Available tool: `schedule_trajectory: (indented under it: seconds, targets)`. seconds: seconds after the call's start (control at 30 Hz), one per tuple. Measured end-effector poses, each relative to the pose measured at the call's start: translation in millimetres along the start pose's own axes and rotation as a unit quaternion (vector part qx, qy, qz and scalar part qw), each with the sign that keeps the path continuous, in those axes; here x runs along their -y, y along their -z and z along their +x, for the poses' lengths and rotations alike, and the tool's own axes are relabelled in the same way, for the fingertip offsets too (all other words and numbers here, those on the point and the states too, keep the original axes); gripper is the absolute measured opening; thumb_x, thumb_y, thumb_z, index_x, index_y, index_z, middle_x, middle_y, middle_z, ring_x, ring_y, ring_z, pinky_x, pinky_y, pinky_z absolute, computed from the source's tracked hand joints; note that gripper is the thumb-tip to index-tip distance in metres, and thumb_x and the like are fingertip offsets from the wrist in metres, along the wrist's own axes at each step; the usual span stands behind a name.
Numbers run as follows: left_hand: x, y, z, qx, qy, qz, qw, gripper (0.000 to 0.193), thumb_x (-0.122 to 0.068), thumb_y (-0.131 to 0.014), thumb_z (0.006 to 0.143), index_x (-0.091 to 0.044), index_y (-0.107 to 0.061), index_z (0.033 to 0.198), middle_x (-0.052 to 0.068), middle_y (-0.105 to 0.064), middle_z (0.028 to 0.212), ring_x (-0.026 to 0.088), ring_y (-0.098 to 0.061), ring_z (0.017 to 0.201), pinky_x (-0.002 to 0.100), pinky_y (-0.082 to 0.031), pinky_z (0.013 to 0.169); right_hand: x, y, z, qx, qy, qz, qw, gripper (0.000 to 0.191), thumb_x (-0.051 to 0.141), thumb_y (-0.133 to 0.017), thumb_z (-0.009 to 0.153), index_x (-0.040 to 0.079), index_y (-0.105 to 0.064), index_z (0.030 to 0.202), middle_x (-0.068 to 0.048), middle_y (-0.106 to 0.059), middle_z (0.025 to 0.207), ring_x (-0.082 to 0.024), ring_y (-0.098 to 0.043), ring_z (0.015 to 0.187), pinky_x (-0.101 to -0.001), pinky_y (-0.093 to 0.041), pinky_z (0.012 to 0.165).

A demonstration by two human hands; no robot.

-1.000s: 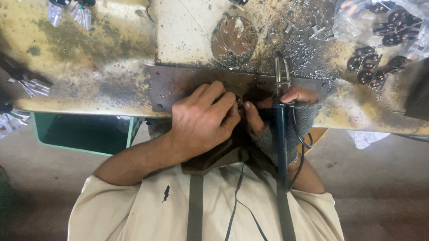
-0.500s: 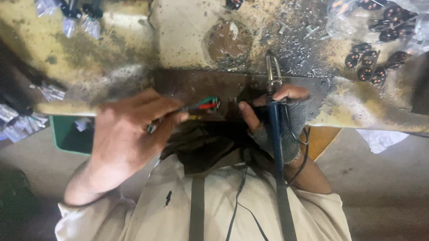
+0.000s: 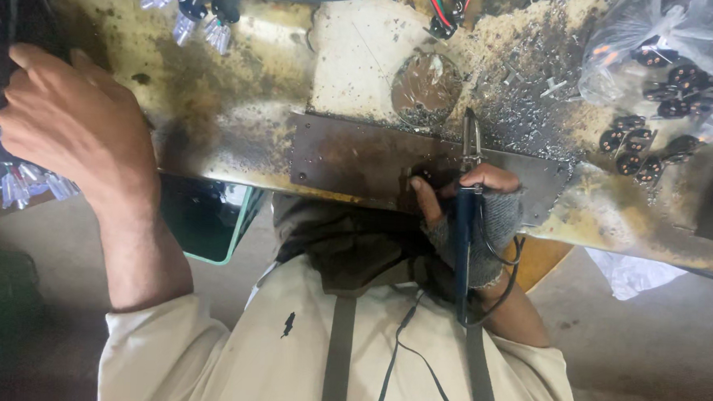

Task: The person repeatedly solders small black plastic connectors with red and green wires using a soldering iron. They hold each connector steady with one hand while applying the iron with the other, then place the finished unit on the workbench. The process is repeated for multiple connectors throughout the clip.

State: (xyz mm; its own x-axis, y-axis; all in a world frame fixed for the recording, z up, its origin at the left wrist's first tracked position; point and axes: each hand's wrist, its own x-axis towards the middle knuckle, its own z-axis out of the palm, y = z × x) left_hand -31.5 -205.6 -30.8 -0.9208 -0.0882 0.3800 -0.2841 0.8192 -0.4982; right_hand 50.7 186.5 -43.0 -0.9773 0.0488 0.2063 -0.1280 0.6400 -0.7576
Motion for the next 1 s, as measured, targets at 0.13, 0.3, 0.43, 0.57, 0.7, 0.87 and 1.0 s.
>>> schedule_trajectory:
  seconds: [0.13,0.3,0.43,0.57,0.7,0.87,1.0]
  targets:
    - [9,32,-9,0.001,-0.011,-0.165,0.986,0.009,-0.005,-0.064,0.098,-0.008,-0.067,0.090,0.001,-0.068,0.079,0.013,-0.063,0.061,0.029,-0.047,0.056,3,2,5,-0.017,0.002,0.018,1.000,0.059,0.006,-0.092,0.089,0.005,-0.039,0.116,-0.006,-0.051,0.090,-0.016,-0.051,0.075,-0.0277,-0.042,0.069]
    - [3,74,-21,-0.099,0.096,-0.350,0.927,0.013,-0.003,-0.058,0.112,0.000,-0.071,0.110,0.009,-0.076,0.090,0.010,-0.062,0.062,0.025,-0.048,0.057,11,4,4,-0.032,0.041,-0.063,0.997,0.051,0.009,-0.082,0.088,0.006,-0.038,0.113,-0.014,-0.048,0.092,-0.025,-0.050,0.078,-0.0344,-0.044,0.074]
    - [-34,95,-27,-0.216,-0.017,-0.472,0.855,0.031,0.002,-0.062,0.104,0.008,-0.060,0.135,0.018,-0.081,0.096,0.010,-0.052,0.053,0.027,-0.041,0.047,16,12,7,0.002,-0.140,0.269,0.953,0.036,0.016,-0.072,0.106,0.011,-0.040,0.122,-0.005,-0.060,0.091,-0.017,-0.063,0.075,-0.0262,-0.052,0.070]
    - [-86,135,-44,0.137,-0.278,-0.703,0.640,0.032,-0.004,-0.066,0.091,-0.001,-0.071,0.122,0.012,-0.072,0.095,0.025,-0.070,0.080,0.037,-0.057,0.068,14,30,19,-0.095,-0.109,0.394,0.908,0.035,0.015,-0.068,0.110,0.014,-0.038,0.126,-0.015,-0.070,0.098,-0.017,-0.066,0.071,-0.0241,-0.053,0.065]
    - [-112,144,-52,0.343,-0.287,-0.655,0.609,0.025,-0.027,-0.074,0.088,-0.004,-0.073,0.097,0.017,-0.071,0.079,0.039,-0.069,0.068,0.048,-0.052,0.057,10,33,14,-0.101,-0.125,0.296,0.942,0.043,0.010,-0.071,0.101,0.015,-0.033,0.119,-0.008,-0.061,0.089,-0.019,-0.070,0.078,-0.0251,-0.050,0.053]
    - [-120,141,-40,0.364,-0.263,-0.677,0.583,0.026,-0.030,-0.070,0.096,-0.005,-0.072,0.090,0.017,-0.069,0.075,0.040,-0.067,0.068,0.050,-0.049,0.057,-3,21,-10,0.119,-0.203,0.227,0.945,0.012,0.010,-0.065,0.108,0.009,-0.057,0.117,-0.010,-0.076,0.098,-0.011,-0.062,0.064,-0.0209,-0.048,0.059]
    - [-123,146,-30,0.353,-0.231,-0.704,0.572,0.021,-0.024,-0.072,0.095,-0.003,-0.074,0.094,0.016,-0.068,0.074,0.037,-0.068,0.065,0.047,-0.049,0.055,-12,15,-13,0.128,-0.232,0.274,0.924,0.012,0.012,-0.063,0.105,0.008,-0.053,0.108,-0.003,-0.078,0.108,-0.006,-0.065,0.063,-0.0185,-0.051,0.056]
